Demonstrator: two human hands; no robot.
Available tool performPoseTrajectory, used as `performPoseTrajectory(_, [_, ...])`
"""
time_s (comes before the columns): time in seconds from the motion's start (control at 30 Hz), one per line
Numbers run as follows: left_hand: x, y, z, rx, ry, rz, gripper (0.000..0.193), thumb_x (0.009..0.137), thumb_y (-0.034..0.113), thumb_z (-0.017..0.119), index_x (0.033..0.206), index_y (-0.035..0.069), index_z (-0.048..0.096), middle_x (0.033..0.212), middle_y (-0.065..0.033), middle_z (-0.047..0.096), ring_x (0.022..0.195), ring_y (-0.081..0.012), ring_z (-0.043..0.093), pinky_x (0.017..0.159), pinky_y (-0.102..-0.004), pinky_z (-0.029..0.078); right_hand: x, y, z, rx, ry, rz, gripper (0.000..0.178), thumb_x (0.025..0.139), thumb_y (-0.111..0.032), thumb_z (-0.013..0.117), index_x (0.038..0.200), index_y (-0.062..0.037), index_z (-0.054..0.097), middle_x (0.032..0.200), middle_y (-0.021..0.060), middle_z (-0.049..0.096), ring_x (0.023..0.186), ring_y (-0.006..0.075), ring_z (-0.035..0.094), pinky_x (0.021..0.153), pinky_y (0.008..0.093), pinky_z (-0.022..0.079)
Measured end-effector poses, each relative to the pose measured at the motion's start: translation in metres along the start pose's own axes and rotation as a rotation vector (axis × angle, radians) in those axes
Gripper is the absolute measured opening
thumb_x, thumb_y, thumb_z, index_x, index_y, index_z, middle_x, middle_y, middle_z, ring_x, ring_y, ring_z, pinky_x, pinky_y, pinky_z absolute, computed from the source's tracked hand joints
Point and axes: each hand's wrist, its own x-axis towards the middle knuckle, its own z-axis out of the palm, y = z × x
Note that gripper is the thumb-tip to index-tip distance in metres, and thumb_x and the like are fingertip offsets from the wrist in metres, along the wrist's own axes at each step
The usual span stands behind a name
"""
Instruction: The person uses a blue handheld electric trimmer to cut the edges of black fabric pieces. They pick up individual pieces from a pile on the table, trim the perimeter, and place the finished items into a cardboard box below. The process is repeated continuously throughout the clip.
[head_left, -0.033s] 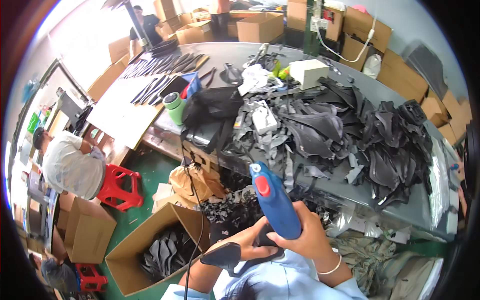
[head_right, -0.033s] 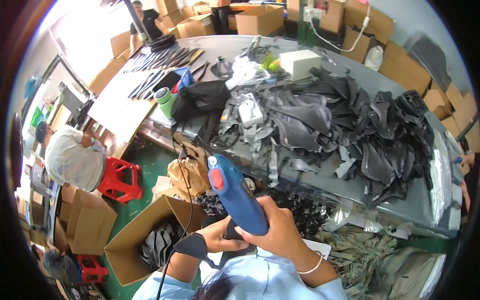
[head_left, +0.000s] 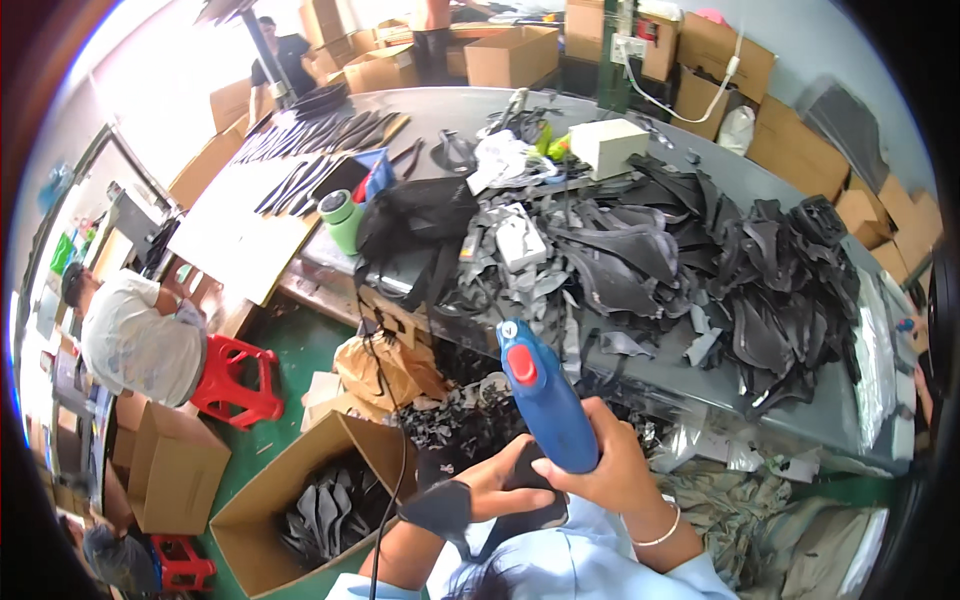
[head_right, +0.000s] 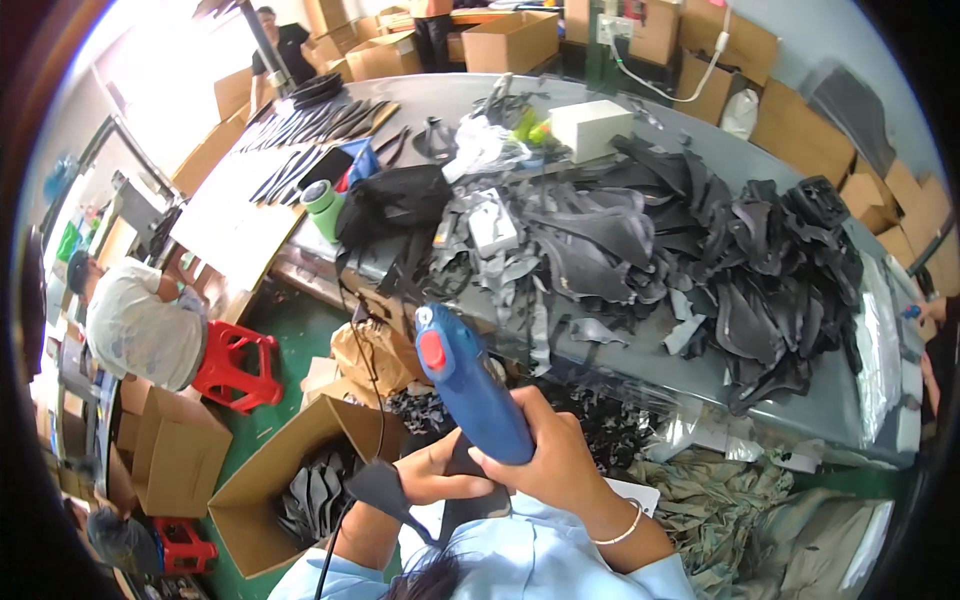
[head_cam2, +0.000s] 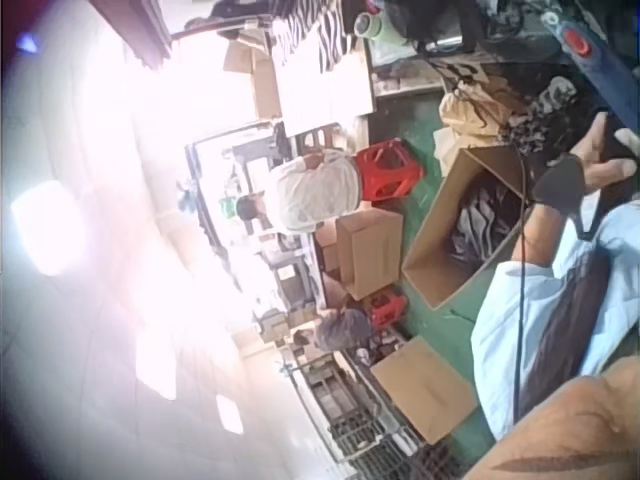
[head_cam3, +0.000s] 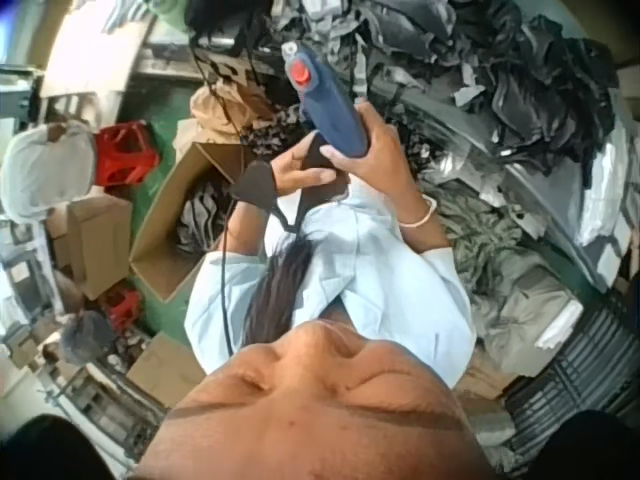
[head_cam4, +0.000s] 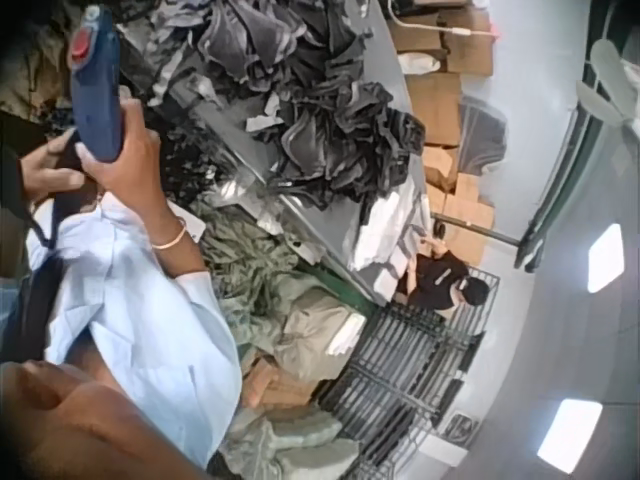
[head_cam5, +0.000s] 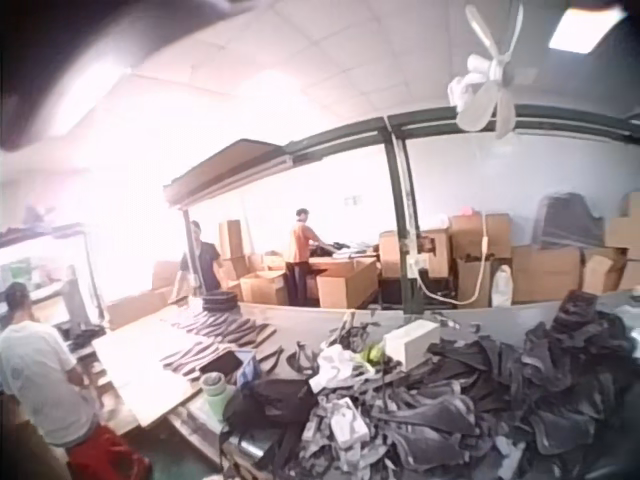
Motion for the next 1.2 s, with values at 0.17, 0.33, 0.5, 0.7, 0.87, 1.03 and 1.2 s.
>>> performPoseTrajectory(0.17, [0.007,-0.038,0.007,-0.332,0.007,0.071,0.043,0.090,0.022,0.050,0.126,-0.001,0.041,0.107,-0.0109,0.055,0.094,-0.0166,0.056,0.085,-0.0318,0.044,0.008,0.014,-0.022,0.149,0.266,0.026,0.043,0.069,-0.021,0.078,0.097,-0.0035,0.050,0.075,0.0021,0.057,0.067,0.0094,0.051,0.065,0.0258,0.045])
performPoseTrajectory(0.33, [0.028,-0.017,0.038,-0.870,0.523,0.304,0.046,0.092,0.028,0.050,0.130,0.005,0.039,0.117,-0.0106,0.051,0.111,-0.0192,0.049,0.095,-0.0375,0.040,0.010,0.014,-0.008,0.046,0.300,-0.031,0.052,0.068,-0.029,0.081,0.098,-0.0017,0.048,0.071,0.0053,0.062,0.064,0.0144,0.061,0.062,0.0285,0.049])
performPoseTrajectory(0.5, [0.028,-0.007,0.015,-0.732,0.799,0.533,0.035,0.090,0.033,0.051,0.117,0.012,0.047,0.109,-0.0072,0.057,0.099,-0.0197,0.057,0.083,-0.0325,0.047,-0.018,0.022,-0.003,-0.372,0.215,-0.074,0.054,0.065,-0.034,0.083,0.093,-0.0011,0.051,0.069,0.0112,0.063,0.061,0.0244,0.064,0.058,0.0330,0.050])
performPoseTrajectory(0.7, [0.019,-0.006,0.001,-0.559,0.920,0.794,0.036,0.091,0.034,0.049,0.118,0.010,0.046,0.108,-0.0077,0.056,0.099,-0.0195,0.056,0.088,-0.0340,0.044,-0.033,0.028,0.012,-0.518,0.122,-0.226,0.055,0.060,-0.034,0.085,0.089,-0.0011,0.052,0.068,0.0103,0.060,0.058,0.0253,0.061,0.054,0.0338,0.048])
performPoseTrajectory(0.87, [0.016,-0.006,0.004,-0.488,0.899,0.813,0.040,0.087,0.029,0.054,0.117,0.004,0.046,0.113,-0.0158,0.055,0.107,-0.0247,0.054,0.095,-0.0388,0.042,-0.030,0.023,0.014,-0.499,0.108,-0.277,0.048,0.063,-0.031,0.082,0.088,-0.0005,0.054,0.063,0.0093,0.060,0.052,0.0250,0.058,0.052,0.0340,0.047])
performPoseTrajectory(1.03, [0.004,-0.006,-0.003,-0.350,0.850,0.818,0.038,0.084,0.022,0.058,0.113,-0.003,0.051,0.113,-0.0225,0.057,0.105,-0.0278,0.057,0.096,-0.0399,0.043,-0.028,0.020,0.011,-0.506,0.098,-0.310,0.044,0.064,-0.027,0.081,0.088,-0.0007,0.055,0.061,0.0082,0.060,0.050,0.0240,0.058,0.052,0.0327,0.046])
performPoseTrajectory(1.2, [-0.017,0.010,-0.015,-0.373,0.835,0.570,0.035,0.081,0.015,0.058,0.107,-0.008,0.056,0.107,-0.0212,0.061,0.098,-0.0254,0.061,0.090,-0.0353,0.047,-0.032,0.025,0.005,-0.567,0.101,-0.313,0.043,0.061,-0.021,0.081,0.088,-0.0013,0.055,0.063,0.0078,0.061,0.052,0.0232,0.058,0.054,0.0322,0.045])
